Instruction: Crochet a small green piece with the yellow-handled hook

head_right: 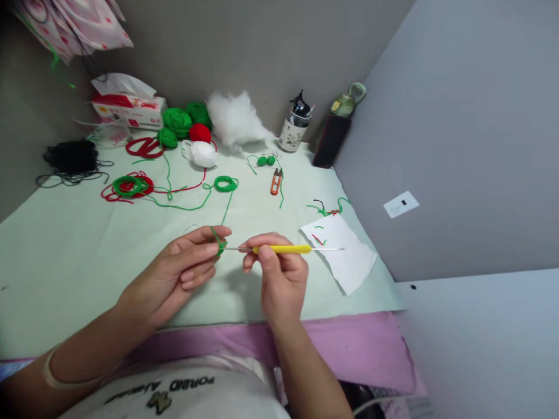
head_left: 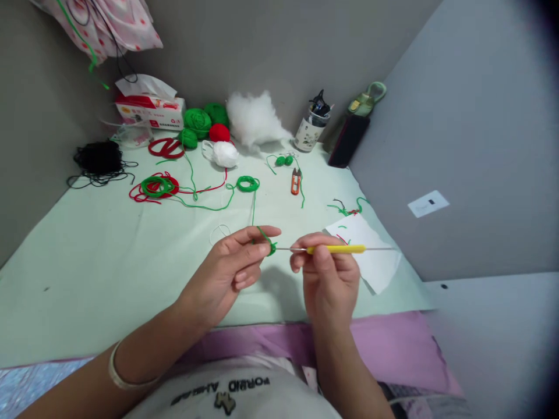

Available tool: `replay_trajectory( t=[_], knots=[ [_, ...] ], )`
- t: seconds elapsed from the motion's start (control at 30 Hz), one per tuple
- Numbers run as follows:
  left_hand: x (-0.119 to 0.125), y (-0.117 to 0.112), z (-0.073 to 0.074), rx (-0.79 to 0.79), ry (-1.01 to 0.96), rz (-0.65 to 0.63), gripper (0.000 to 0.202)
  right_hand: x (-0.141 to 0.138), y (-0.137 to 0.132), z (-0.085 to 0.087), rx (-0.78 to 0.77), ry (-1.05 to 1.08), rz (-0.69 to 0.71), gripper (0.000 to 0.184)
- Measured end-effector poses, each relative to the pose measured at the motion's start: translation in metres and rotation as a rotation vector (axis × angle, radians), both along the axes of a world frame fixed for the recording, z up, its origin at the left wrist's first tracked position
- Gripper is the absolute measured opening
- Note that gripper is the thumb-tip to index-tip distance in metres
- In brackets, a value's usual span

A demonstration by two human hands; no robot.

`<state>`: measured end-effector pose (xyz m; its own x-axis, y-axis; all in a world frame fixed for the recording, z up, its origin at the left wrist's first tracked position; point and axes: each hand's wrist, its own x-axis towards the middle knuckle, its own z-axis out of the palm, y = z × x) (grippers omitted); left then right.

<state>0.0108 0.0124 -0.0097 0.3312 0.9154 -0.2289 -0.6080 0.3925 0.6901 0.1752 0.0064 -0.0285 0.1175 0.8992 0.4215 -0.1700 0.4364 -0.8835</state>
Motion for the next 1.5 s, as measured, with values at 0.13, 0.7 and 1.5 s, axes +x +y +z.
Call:
replay_trajectory(
  t=[0.13, 0.7, 1.5],
  knots=[
    [0.003, -0.003, 0.000, 0.064, 0.075, -0.013, 0.021, -0.004, 0.000, -0.003, 0.045, -0.087, 0.007, 0.016],
    [0.001, -0.004, 0.000, 0.004, 0.081, -0.028, 0.037, 0.001, -0.012, -0.012, 0.524, -0.843, -0.317, 0.037],
    [0.000, 0.001, -0.002, -0.064, -0.028, -0.007, 0.018, 0.001, -0.005, -0.003, 0.260, -0.352, -0.240, 0.022]
  ],
)
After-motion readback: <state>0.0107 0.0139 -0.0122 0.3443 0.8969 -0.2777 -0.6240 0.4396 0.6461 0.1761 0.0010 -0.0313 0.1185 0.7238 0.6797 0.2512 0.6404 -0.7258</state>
